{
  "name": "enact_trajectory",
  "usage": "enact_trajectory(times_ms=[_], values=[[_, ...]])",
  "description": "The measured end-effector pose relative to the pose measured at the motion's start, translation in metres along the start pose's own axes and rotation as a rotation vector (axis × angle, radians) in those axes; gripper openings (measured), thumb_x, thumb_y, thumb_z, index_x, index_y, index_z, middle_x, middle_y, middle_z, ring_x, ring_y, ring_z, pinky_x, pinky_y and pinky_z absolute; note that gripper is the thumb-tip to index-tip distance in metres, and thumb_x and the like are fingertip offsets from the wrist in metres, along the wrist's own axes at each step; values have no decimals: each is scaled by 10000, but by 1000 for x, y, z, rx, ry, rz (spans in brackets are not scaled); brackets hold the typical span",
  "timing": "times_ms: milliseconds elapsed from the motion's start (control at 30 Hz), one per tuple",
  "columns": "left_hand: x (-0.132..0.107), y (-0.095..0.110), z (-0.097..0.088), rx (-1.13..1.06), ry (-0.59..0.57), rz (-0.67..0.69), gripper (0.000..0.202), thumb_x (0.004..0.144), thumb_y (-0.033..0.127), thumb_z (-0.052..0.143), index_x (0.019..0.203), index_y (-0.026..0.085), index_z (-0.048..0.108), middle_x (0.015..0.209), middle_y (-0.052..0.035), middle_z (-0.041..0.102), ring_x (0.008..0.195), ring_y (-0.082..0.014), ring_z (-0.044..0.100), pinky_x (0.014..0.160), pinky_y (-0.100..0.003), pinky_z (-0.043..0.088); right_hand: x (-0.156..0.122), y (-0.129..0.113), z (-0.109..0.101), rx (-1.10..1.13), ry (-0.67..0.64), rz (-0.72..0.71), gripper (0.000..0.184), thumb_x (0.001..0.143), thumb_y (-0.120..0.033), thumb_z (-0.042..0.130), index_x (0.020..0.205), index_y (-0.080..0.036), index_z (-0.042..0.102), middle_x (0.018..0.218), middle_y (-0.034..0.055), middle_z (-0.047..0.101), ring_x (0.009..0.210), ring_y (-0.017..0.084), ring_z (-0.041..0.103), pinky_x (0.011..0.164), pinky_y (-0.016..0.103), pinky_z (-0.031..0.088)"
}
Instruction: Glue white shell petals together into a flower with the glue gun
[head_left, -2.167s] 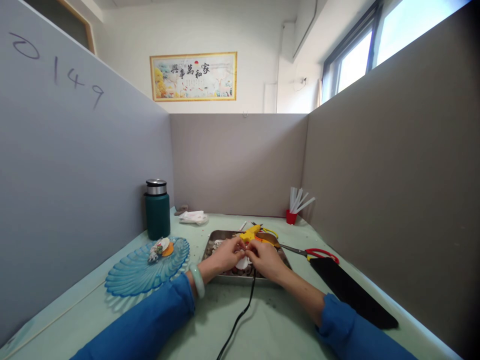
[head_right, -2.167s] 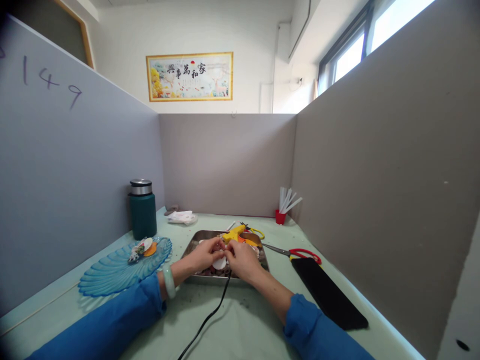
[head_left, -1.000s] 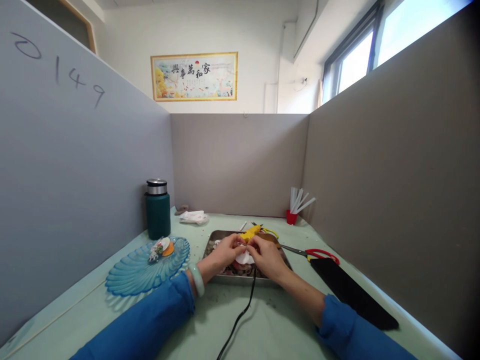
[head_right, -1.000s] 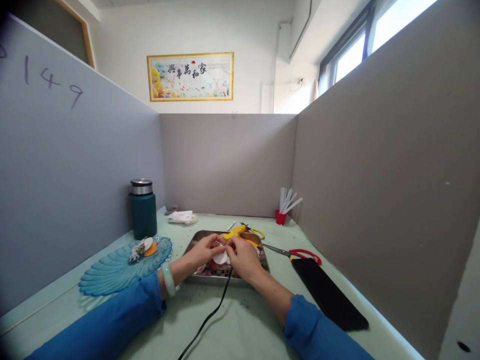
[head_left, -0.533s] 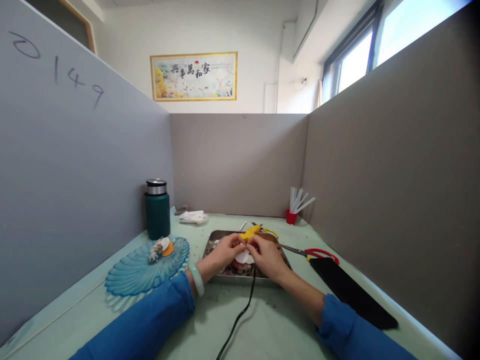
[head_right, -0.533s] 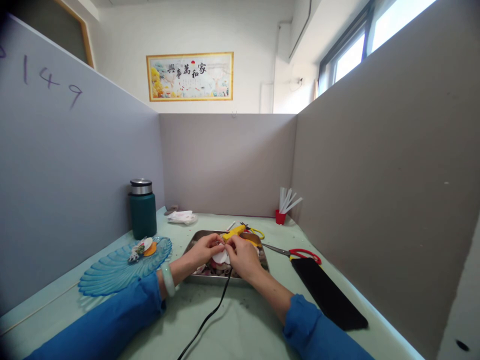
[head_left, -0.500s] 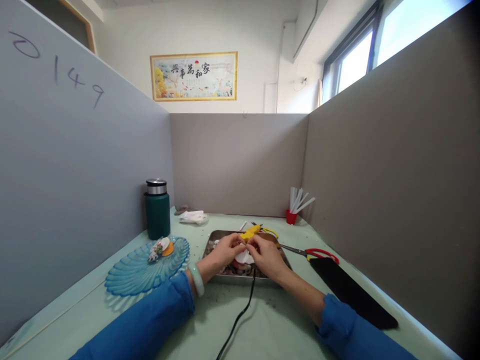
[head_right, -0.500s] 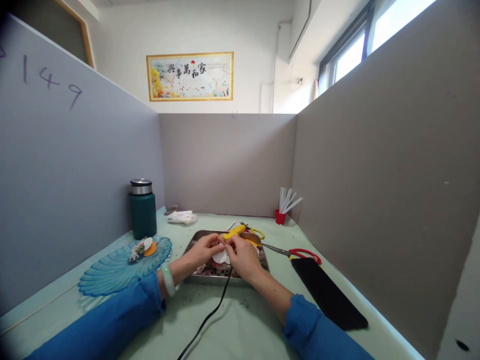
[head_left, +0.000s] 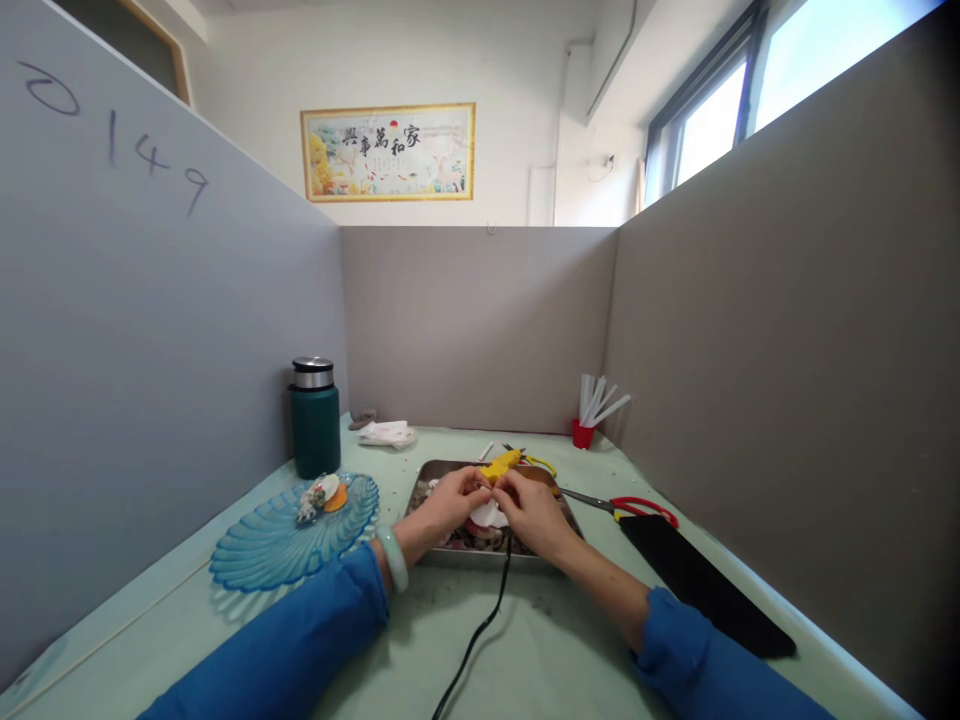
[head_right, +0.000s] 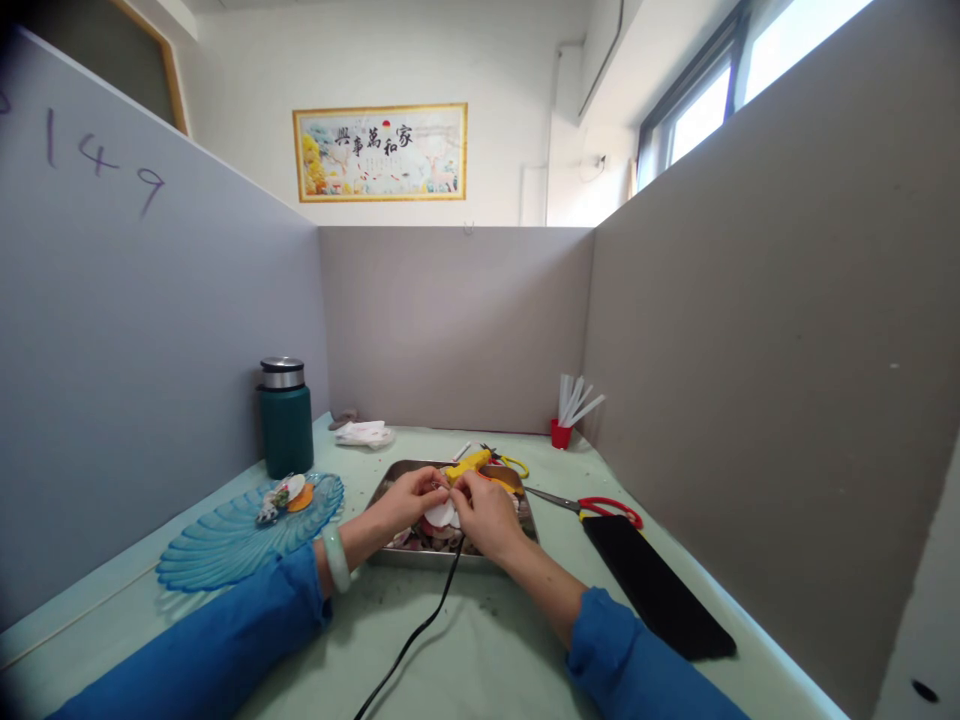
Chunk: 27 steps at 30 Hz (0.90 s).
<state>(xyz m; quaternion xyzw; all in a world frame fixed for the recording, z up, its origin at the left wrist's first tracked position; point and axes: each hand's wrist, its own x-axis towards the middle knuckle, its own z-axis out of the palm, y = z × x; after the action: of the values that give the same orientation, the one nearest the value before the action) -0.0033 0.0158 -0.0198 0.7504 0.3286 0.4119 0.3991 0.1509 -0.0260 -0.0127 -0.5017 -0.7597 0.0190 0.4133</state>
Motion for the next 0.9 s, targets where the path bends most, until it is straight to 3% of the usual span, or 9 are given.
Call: enact_trajectory(times_ms=[500, 900], values=[[-3, 7, 2, -87, -38, -93, 371, 712, 446, 557, 887, 123, 504, 648, 1, 501, 558, -108, 501, 415, -192, 420, -1, 2, 0, 19, 45, -15, 171, 818, -294, 428, 751, -191, 547, 669, 1, 602, 608, 121, 528, 563, 198, 340], [-3, 8, 2, -103, -30, -99, 347, 717, 440, 553, 872, 132, 504, 669, 3, 518, 566, -101, 507, 442, -186, 418, -1, 0, -1, 38, 31, -4, 194, 826, -320, 423, 759, -192, 551, 674, 2, 608, 616, 124, 538, 566, 202, 348]])
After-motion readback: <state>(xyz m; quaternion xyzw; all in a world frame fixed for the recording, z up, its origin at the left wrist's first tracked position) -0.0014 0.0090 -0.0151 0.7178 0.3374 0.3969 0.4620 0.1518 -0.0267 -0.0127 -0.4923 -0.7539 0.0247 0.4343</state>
